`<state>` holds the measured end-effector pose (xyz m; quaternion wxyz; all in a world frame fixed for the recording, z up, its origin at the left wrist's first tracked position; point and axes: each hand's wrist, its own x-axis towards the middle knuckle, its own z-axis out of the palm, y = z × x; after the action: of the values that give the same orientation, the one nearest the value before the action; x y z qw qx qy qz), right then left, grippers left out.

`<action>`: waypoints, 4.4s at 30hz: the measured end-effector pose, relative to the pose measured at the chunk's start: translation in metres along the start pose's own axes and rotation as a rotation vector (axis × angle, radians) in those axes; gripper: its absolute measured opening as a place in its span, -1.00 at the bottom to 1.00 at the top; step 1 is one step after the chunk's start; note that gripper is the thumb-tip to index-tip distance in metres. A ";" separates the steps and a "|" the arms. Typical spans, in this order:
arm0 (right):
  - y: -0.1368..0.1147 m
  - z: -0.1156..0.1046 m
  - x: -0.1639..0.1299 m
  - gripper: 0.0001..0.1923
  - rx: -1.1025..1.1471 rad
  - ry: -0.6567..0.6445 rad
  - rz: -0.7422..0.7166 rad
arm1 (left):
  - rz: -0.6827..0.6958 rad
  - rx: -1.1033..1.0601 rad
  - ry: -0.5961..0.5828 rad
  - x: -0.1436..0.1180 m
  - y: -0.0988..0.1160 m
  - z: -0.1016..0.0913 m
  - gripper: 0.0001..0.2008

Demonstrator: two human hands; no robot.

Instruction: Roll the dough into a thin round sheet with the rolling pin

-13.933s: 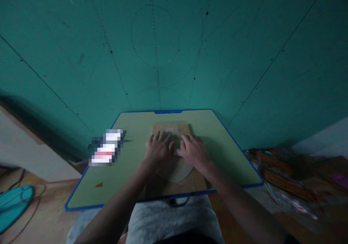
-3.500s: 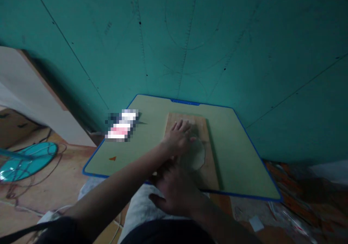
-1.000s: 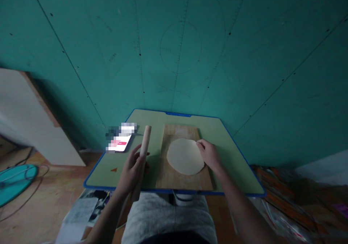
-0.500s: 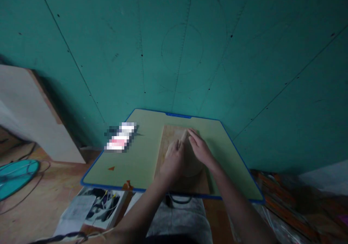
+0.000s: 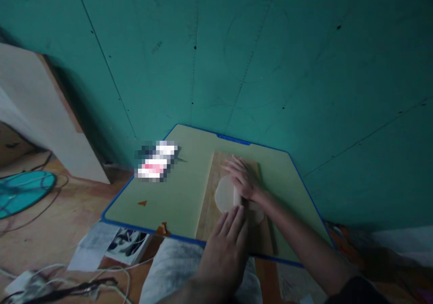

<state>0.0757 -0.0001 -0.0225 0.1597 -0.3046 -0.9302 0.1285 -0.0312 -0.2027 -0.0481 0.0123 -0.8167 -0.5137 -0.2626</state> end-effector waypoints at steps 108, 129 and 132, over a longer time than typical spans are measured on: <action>-0.070 0.025 0.109 -0.65 -0.147 0.022 0.211 | -0.231 0.292 -0.032 -0.004 -0.111 -0.045 -0.57; -0.060 0.025 0.097 -0.58 -0.126 -0.092 0.034 | -0.293 0.424 -0.044 -0.004 -0.120 -0.050 -0.48; -0.066 0.026 0.112 -0.63 -0.124 -0.076 0.055 | -0.323 0.421 -0.061 -0.006 -0.135 -0.048 -0.48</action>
<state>-0.0544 0.0124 0.0008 0.1014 -0.3342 -0.9331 0.0864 -0.1678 -0.1582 -0.0429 0.1244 -0.7110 -0.6810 -0.1238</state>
